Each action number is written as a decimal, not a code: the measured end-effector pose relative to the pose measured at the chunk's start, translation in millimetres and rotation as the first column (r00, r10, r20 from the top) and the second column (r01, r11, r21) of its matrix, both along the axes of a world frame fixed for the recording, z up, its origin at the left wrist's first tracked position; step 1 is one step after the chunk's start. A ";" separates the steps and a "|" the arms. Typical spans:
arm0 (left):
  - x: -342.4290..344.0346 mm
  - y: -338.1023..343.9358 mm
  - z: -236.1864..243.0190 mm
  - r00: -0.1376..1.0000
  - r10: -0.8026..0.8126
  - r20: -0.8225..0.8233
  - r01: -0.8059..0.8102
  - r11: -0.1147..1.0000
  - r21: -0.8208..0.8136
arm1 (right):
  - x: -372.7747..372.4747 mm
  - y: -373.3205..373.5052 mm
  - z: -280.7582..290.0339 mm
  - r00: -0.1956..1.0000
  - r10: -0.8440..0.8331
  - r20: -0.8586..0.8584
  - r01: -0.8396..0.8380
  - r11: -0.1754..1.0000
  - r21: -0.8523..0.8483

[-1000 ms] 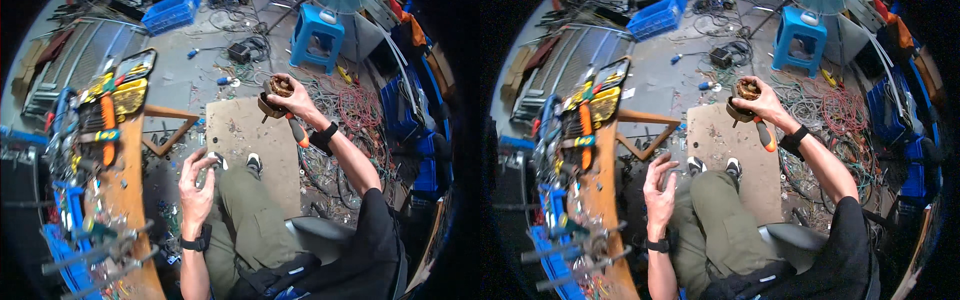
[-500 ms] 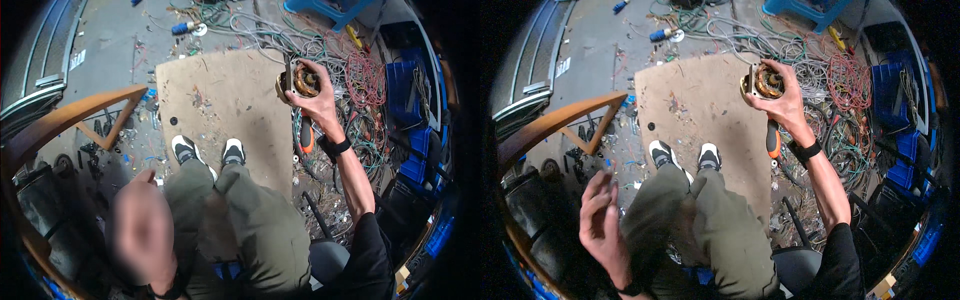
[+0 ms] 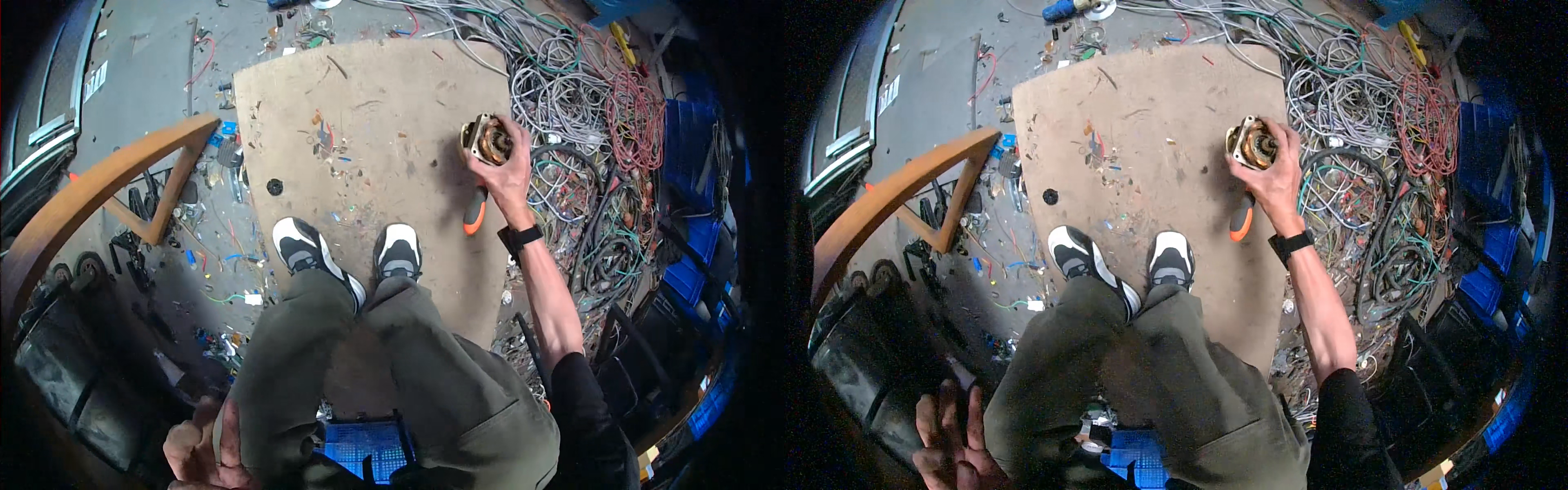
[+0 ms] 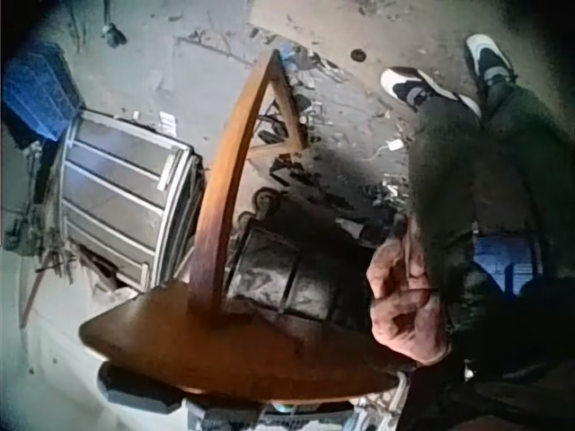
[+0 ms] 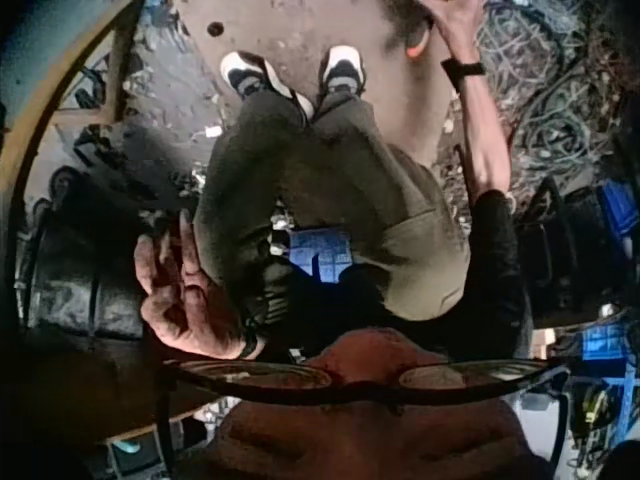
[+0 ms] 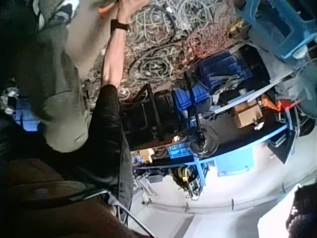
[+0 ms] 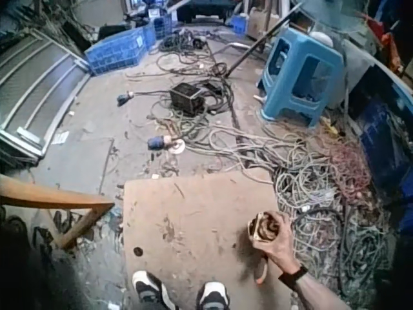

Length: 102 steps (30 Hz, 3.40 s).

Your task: The person disassembles a cylindrical electrical component, likely a motor stator, using a screwdriver to pry apart the housing. They separate the laminated core from the copper windings, inspect the internal parts, and then reassemble the unit on a cluttered workbench.

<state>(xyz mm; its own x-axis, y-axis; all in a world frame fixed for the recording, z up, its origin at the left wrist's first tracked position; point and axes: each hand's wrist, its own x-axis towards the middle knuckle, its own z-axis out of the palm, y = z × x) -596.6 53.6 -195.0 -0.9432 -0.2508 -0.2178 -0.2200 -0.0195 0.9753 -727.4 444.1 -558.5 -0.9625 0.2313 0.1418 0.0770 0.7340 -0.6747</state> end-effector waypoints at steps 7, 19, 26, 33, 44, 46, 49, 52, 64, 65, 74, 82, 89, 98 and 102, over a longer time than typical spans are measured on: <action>-10.5 6.8 -1.0 0.985 -0.171 -0.005 0.171 0.985 -0.035 | -6.3 1.3 17.2 0.997 0.074 -0.010 -0.075 0.996 -0.048; -14.3 15.9 5.1 0.979 -0.203 0.026 0.204 0.975 -0.091 | 10.0 -9.5 10.5 0.996 0.066 0.057 -0.070 0.995 0.065; -7.7 11.9 10.7 0.983 -0.159 0.096 0.174 0.969 -0.175 | 3.9 -17.0 14.9 0.988 0.131 0.078 -0.137 0.987 0.079; -15.1 9.5 30.2 0.801 0.186 0.570 -0.224 0.975 -0.003 | -6.7 -4.6 58.2 0.973 0.160 -0.169 -0.164 0.986 -0.015; 1.0 -7.8 -8.3 0.978 -0.205 0.029 0.206 0.977 -0.056 | 16.7 -14.8 11.4 0.987 0.135 0.084 -0.139 0.989 0.048; -5.6 8.8 8.8 0.979 -0.164 0.122 0.183 0.968 -0.173 | 11.4 -14.7 12.9 0.989 0.111 0.099 -0.115 0.993 0.040; -18.2 10.8 10.2 0.942 -0.287 0.176 0.331 0.888 -0.319 | 4.7 -5.5 14.7 0.985 -0.014 0.173 0.041 0.987 -0.158; -20.3 18.3 10.4 0.920 -0.350 0.176 0.389 0.874 -0.292 | -6.6 -2.4 41.8 0.943 -0.073 0.325 0.248 0.803 -0.541; -40.4 94.5 16.7 0.992 -0.109 -0.060 0.112 0.993 0.040 | -41.2 -96.7 339.2 0.895 0.416 0.161 0.255 -0.181 -0.950; -40.8 93.2 9.7 0.988 -0.095 -0.121 0.106 0.990 0.091 | -32.6 -108.4 360.0 0.895 0.419 0.152 0.270 -0.238 -0.933; -43.5 79.1 20.4 0.945 -0.165 -0.281 0.195 0.977 0.085 | 40.1 -166.1 393.5 0.872 0.447 0.198 0.414 -0.459 -0.786; -52.9 79.2 20.2 0.950 -0.265 -0.166 0.186 0.904 -0.385 | 49.1 -169.2 354.9 0.782 0.522 0.341 0.603 -0.493 -0.628; -53.7 77.5 21.8 0.958 -0.183 -0.220 0.063 0.884 -0.463 | 46.7 -182.1 365.0 0.769 0.531 0.357 0.625 -0.504 -0.596; -51.9 78.8 28.7 0.917 -0.177 -0.358 -0.111 0.748 -0.655 | 46.1 -185.1 363.8 0.808 0.536 0.243 0.553 -0.551 -0.625; -51.1 79.4 24.2 0.938 -0.093 -0.335 -0.117 0.823 -0.556 | 44.7 -188.9 363.5 0.820 0.510 0.258 0.546 -0.564 -0.620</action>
<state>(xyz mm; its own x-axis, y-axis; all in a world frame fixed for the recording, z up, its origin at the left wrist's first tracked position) -647.7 133.0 -170.8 -0.9264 -0.2405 0.2897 0.1155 0.5507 0.8266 -682.8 255.2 -195.0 -0.6876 -0.5292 -0.4972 0.5790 -0.8128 0.0645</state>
